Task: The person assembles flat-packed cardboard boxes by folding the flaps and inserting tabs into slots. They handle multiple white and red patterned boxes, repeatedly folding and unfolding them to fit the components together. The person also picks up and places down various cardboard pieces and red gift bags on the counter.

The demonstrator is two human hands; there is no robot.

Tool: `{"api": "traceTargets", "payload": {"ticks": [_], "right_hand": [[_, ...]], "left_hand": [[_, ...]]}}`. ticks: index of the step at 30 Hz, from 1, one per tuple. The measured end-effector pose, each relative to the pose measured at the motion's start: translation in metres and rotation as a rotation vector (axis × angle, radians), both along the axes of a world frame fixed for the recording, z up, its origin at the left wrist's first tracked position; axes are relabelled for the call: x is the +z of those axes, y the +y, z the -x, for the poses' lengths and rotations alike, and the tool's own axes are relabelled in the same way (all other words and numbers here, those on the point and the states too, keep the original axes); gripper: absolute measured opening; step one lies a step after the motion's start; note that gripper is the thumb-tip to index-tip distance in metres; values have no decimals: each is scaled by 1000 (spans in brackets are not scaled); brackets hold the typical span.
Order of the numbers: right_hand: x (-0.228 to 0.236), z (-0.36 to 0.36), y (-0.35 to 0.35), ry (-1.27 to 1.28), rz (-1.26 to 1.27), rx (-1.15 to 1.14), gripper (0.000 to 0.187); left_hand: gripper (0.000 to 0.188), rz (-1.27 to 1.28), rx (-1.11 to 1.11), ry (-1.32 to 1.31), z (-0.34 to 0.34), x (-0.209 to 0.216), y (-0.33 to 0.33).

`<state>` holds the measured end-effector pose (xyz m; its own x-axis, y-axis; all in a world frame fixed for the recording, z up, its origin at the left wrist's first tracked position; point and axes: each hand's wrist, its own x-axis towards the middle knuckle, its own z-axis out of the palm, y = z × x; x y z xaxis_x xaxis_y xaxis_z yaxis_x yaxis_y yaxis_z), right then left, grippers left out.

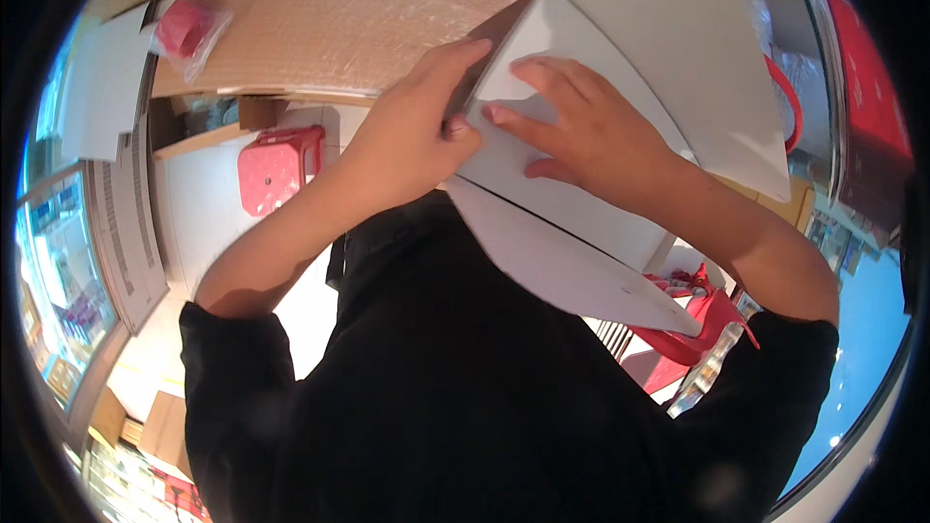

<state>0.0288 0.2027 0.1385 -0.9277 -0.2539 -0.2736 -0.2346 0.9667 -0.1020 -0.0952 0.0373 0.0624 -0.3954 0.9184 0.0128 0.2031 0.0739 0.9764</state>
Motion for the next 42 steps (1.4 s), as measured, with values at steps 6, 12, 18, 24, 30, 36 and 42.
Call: {"api": "traceTargets", "payload": {"ticks": [6,12,18,24,30,36,42], "right_hand": [[24,-70,40,-137,109,-402,80],[6,-197,50,-193,110,-900,107],[-9,-188,76,13,141,-792,98],[-24,-147,115,109,106,-650,95],[-19,-120,127,-34,-66,-533,111],[-8,-115,126,-131,-113,-447,116],[7,-109,127,-168,-141,-424,112]], "left_hand": [[63,91,-138,378,3,12,2],[53,6,-173,399,4,12,12],[52,240,-97,535,18,25,17],[53,477,-17,543,43,43,16],[83,247,-346,1094,54,58,32],[117,413,-524,1301,49,69,73],[117,475,-567,1312,52,66,76]]}}
